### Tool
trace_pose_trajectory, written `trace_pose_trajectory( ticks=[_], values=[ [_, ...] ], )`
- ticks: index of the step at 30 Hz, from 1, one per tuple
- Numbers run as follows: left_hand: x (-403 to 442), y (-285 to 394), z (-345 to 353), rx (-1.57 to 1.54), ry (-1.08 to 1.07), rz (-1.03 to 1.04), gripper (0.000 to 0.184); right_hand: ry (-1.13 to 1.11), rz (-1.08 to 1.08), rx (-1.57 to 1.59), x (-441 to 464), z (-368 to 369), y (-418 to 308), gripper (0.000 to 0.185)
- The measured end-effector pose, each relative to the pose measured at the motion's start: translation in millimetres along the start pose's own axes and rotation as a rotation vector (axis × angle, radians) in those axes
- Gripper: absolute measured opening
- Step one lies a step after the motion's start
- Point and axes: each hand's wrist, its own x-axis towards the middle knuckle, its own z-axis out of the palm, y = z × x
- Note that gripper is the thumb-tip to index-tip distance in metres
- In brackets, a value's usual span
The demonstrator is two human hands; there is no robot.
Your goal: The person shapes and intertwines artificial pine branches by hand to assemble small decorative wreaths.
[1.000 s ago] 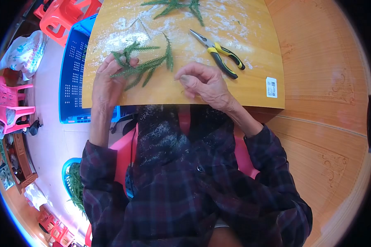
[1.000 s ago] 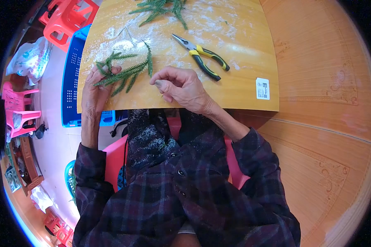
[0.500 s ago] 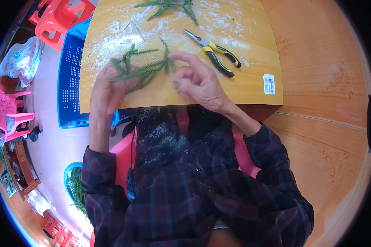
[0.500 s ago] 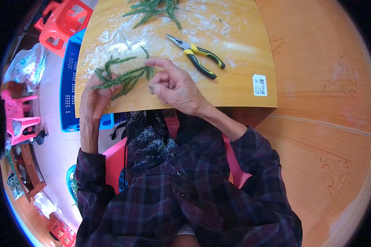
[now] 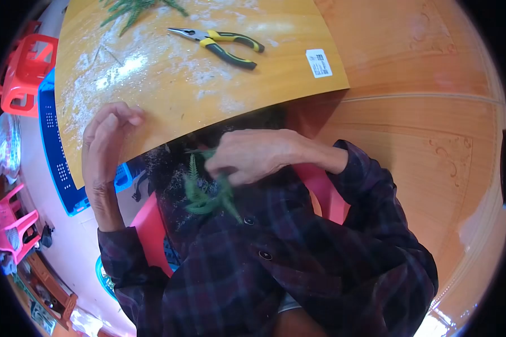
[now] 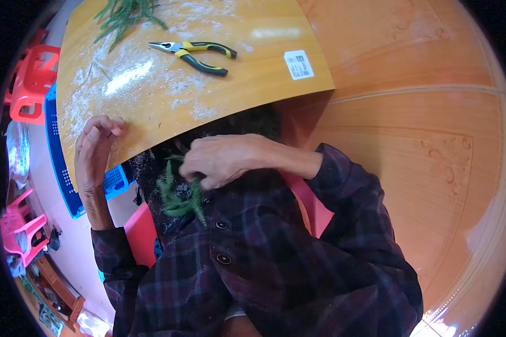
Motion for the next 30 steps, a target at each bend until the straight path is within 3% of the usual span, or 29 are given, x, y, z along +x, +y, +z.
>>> trace_pose_trajectory(
  ticks=[2,5,8,15,18,21,26,28,30],
  values=[
    [-1,3,7,0.075,0.019,-0.036,0.026,-0.124,0.241,-0.113,-19,-4,1,0.017],
    [-2,5,11,0.14,0.014,-0.032,0.022,-0.077,0.474,-0.034,-35,-9,15,0.015],
    [-3,9,12,0.185,0.021,-0.033,0.02,0.042,0.462,-0.111,-50,-4,37,0.014],
    [-5,10,12,0.144,0.012,0.001,0.017,0.204,1.003,-0.566,-86,24,72,0.016],
    [-6,12,14,0.137,0.019,0.002,0.017,0.053,1.169,-0.548,-85,14,46,0.015],
    [-6,12,14,0.163,0.021,-0.022,0.017,0.11,0.986,-0.463,-69,6,5,0.015],
    [-7,14,15,0.174,0.027,-0.025,0.016,0.763,0.329,-0.295,-16,-31,-16,0.021],
    [-7,16,16,0.159,0.029,-0.027,0.016,0.839,0.386,-0.229,10,-71,-13,0.023],
    [-7,17,17,0.159,0.026,-0.029,0.015,1.015,0.308,-0.303,42,-108,23,0.024]
  ],
)
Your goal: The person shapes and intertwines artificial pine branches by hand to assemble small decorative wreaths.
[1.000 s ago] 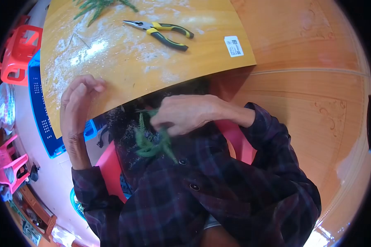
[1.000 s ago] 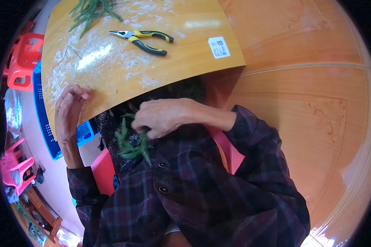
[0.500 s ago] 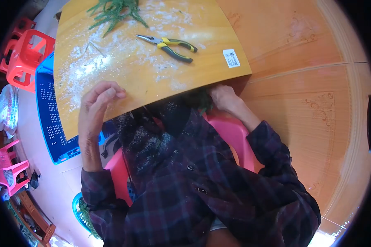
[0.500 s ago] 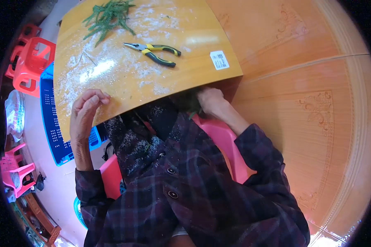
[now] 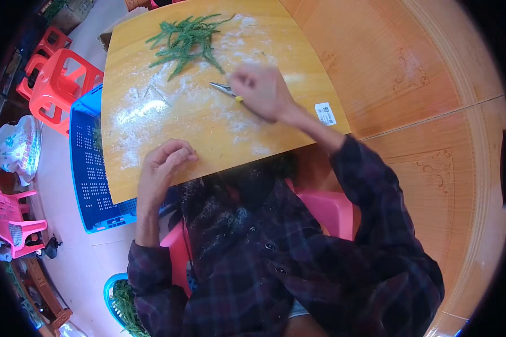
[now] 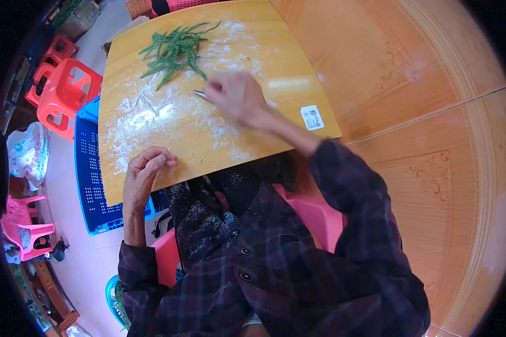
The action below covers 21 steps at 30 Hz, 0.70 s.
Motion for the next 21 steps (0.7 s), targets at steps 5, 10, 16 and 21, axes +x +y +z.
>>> trace_pose_trajectory(
  ticks=[5,10,16,21],
  values=[
    [1,-1,1,0.013,-0.005,0.0,0.014,-0.048,0.143,-0.171,93,37,29,0.036],
    [2,-4,-2,-0.015,0.022,-0.015,0.015,-0.089,0.067,0.118,87,40,16,0.031],
    [13,-18,6,-0.268,0.056,-0.062,0.022,0.059,0.007,0.711,32,44,-23,0.023],
    [11,-17,4,-0.313,0.234,-0.011,0.024,-0.074,0.18,1.04,7,48,-29,0.019]
  ],
)
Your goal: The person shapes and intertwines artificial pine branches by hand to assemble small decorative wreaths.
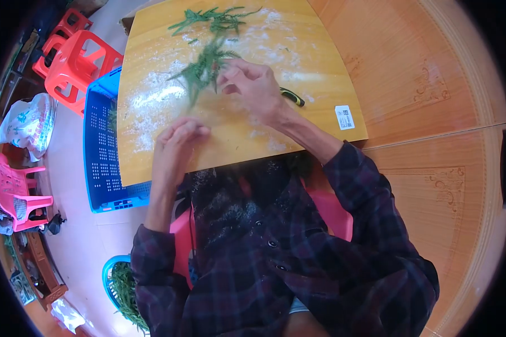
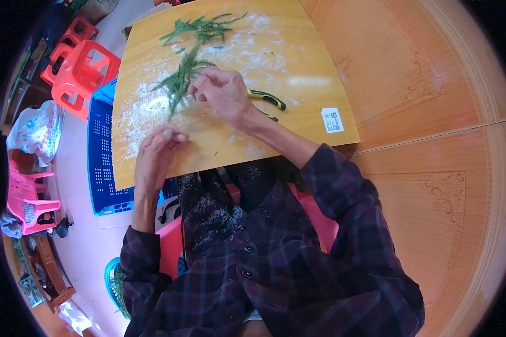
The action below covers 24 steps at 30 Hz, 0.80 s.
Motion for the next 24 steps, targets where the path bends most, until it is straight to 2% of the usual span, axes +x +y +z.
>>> trace_pose_trajectory(
  ticks=[1,3,6,8,11,14,17,20,21,24],
  values=[
    [2,3,-1,0.002,0.052,0.037,0.024,0.017,-0.207,-0.215,0,-1,-2,0.017],
    [1,7,-6,-0.113,0.008,0.094,0.024,0.057,-0.615,-0.644,-6,1,-9,0.013],
    [-3,10,-5,-0.267,-0.046,0.12,0.027,-0.126,-1.018,-1.112,-22,11,-24,0.014],
    [0,6,-7,-0.378,-0.084,0.072,0.029,-0.254,-0.934,-1.151,-39,24,-14,0.014],
    [2,0,-14,-0.288,-0.025,-0.021,0.035,-0.418,-0.813,-1.069,-55,32,-8,0.016],
    [6,-4,-20,-0.224,0.053,-0.026,0.041,-0.371,-0.758,-0.727,-59,32,-17,0.017],
    [5,1,-19,-0.25,0.007,-0.027,0.038,-0.178,-0.585,-0.638,-45,13,-11,0.021],
    [4,2,-16,-0.255,-0.048,-0.001,0.037,0.079,-0.138,-0.395,-37,5,-10,0.028],
    [5,1,-16,-0.257,-0.046,0.001,0.037,0.063,-0.141,-0.33,-30,1,-4,0.038],
    [2,2,-14,-0.231,-0.028,0.008,0.037,-0.058,-0.032,-0.053,-34,2,5,0.045]
  ],
)
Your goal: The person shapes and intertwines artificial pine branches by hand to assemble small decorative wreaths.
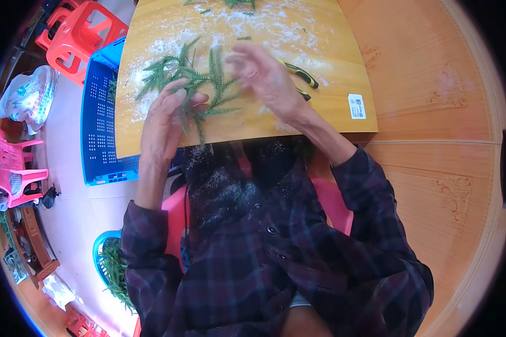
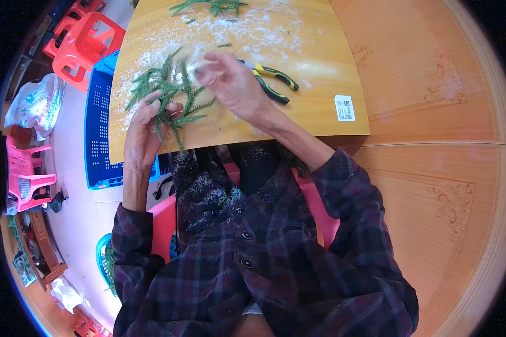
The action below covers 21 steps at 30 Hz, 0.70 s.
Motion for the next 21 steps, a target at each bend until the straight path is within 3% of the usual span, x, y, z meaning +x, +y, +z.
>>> trace_pose_trajectory(
  ticks=[3,7,10,13,16,19,21],
  values=[
    [-2,1,7,0.07,-0.006,-0.028,0.038,-0.208,0.18,0.068,-3,2,10,0.041],
    [-2,9,8,-0.152,-0.177,-0.139,0.04,-0.16,0.268,0.125,-2,-1,7,0.023],
    [0,3,13,-0.265,-0.139,-0.097,0.042,-0.082,0.359,0.347,1,-9,23,0.021],
    [-1,-1,9,-0.096,-0.183,-0.072,0.042,-0.025,0.396,0.488,-2,-12,27,0.02],
    [-4,-1,20,0.111,-0.064,-0.054,0.04,-0.053,0.377,0.432,-4,-10,20,0.021],
    [-4,-2,15,0.166,-0.003,-0.056,0.037,-0.176,0.323,0.033,-7,-4,-11,0.024],
    [-2,-2,10,0.133,-0.035,-0.026,0.037,-0.271,0.366,0.003,-4,-5,-3,0.027]
  ],
)
